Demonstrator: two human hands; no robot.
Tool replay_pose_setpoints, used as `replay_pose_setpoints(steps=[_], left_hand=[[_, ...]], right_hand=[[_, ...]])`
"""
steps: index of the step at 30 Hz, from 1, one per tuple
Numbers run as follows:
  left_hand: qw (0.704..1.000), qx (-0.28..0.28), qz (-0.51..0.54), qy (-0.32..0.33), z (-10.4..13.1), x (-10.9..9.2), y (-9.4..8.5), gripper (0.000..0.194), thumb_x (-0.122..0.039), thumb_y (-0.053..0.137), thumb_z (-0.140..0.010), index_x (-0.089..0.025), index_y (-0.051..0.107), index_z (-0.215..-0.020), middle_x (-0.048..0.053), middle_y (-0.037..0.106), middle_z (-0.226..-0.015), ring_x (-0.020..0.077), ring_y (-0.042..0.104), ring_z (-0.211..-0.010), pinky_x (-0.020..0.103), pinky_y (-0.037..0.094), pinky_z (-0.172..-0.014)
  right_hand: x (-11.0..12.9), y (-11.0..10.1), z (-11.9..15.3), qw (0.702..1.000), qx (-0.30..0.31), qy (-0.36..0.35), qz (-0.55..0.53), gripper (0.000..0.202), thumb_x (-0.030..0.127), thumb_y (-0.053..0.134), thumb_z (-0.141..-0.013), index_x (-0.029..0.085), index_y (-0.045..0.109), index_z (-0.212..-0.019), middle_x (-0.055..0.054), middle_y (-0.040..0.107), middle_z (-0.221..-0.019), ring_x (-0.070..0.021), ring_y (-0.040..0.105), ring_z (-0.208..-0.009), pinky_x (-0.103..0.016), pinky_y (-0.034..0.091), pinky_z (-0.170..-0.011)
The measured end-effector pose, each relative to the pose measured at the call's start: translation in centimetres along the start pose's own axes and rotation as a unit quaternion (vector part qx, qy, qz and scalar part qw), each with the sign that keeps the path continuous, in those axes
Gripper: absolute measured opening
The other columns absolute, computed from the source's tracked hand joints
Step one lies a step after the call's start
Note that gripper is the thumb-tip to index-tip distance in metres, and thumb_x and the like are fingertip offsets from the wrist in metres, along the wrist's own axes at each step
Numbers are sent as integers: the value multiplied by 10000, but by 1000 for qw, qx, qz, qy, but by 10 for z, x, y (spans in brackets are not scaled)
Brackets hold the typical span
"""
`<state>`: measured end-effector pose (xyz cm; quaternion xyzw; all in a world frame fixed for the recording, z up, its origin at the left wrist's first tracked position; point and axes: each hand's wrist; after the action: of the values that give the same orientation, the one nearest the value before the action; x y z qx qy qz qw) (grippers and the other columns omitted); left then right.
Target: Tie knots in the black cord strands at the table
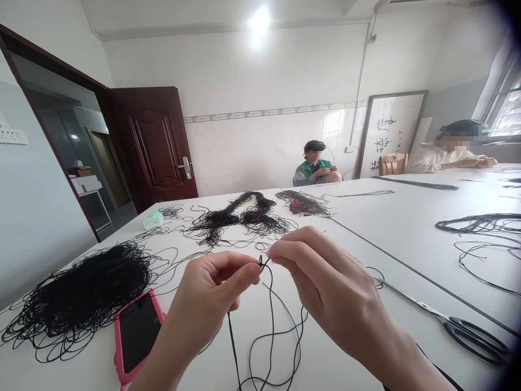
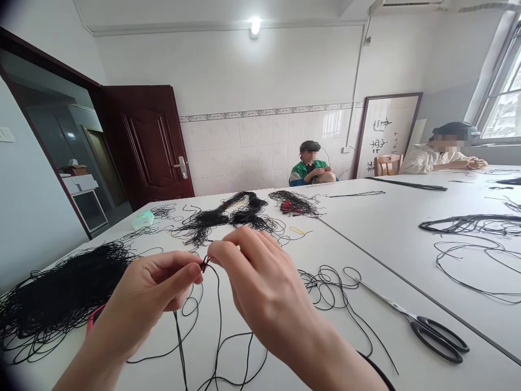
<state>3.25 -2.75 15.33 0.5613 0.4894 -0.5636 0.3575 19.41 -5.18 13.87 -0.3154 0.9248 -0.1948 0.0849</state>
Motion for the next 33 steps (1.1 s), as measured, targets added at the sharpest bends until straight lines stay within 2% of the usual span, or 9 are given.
replay_pose_setpoints(steps=[6,8,12,15,19,23,26,29,33], left_hand=[[999,20,4,-28,2,-2,2,155,-339,709,-665,-187,690,-646,-42,498,-538,34,324,-479,153,269,-454],[999,26,-11,-30,2,-2,2,182,-365,689,-677,-186,680,-648,-37,508,-570,36,322,-488,164,256,-462],[998,35,-48,-17,1,1,0,202,-397,657,-682,-197,630,-675,-57,419,-554,49,286,-497,190,217,-466],[997,46,-61,-17,1,-1,0,184,-356,636,-697,-193,565,-652,-76,342,-514,51,252,-487,185,201,-457],[996,64,-62,-23,2,-3,-1,171,-301,640,-701,-182,534,-638,-85,317,-494,43,240,-481,168,187,-449],[997,62,-33,14,-2,7,-5,200,-365,626,-740,-194,554,-664,-87,299,-488,32,230,-455,152,189,-429],[995,81,46,33,-5,14,-8,239,-412,643,-741,-209,534,-678,-91,284,-495,27,208,-438,144,172,-406],[991,97,94,21,-7,17,-9,257,-441,660,-729,-220,532,-699,-89,293,-506,30,209,-442,141,170,-401],[996,68,52,40,-7,15,-9,270,-464,648,-739,-217,547,-697,-84,287,-502,32,217,-450,141,175,-405]], right_hand=[[-1,2,3,1000,12,-8,-10,214,-84,456,-802,118,525,-823,-37,503,-765,-103,448,-669,-239,385,-587],[-1,2,3,1000,16,-8,-10,201,-75,463,-812,115,526,-824,-39,498,-767,-105,443,-673,-241,375,-585],[0,2,3,999,29,-8,-13,171,-38,460,-848,112,539,-827,-38,489,-757,-104,420,-667,-247,356,-588],[-1,4,4,999,48,-1,-18,165,-7,451,-869,115,551,-819,-41,491,-756,-105,405,-659,-250,353,-594],[-1,6,3,998,63,4,-24,183,3,435,-871,138,545,-814,-30,500,-749,-105,413,-645,-255,371,-614],[4,1,2,998,20,39,-44,55,140,478,-904,153,497,-954,-33,531,-827,-108,476,-705,-232,422,-633],[11,-5,3,996,29,68,-50,140,264,543,-889,150,480,-942,-23,520,-814,-101,479,-692,-214,431,-595],[15,-8,4,993,82,63,-58,48,207,546,-881,161,531,-884,-12,527,-791,-105,482,-700,-225,433,-606],[14,-8,2,995,56,53,-59,85,98,482,-878,135,542,-829,-25,532,-768,-113,480,-713,-244,433,-615]])
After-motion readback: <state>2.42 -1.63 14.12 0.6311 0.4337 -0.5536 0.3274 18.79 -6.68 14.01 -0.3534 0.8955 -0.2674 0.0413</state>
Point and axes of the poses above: each hand's wrist, its own z-axis away from the middle knuckle, its own y-axis out of the palm, x = y × z
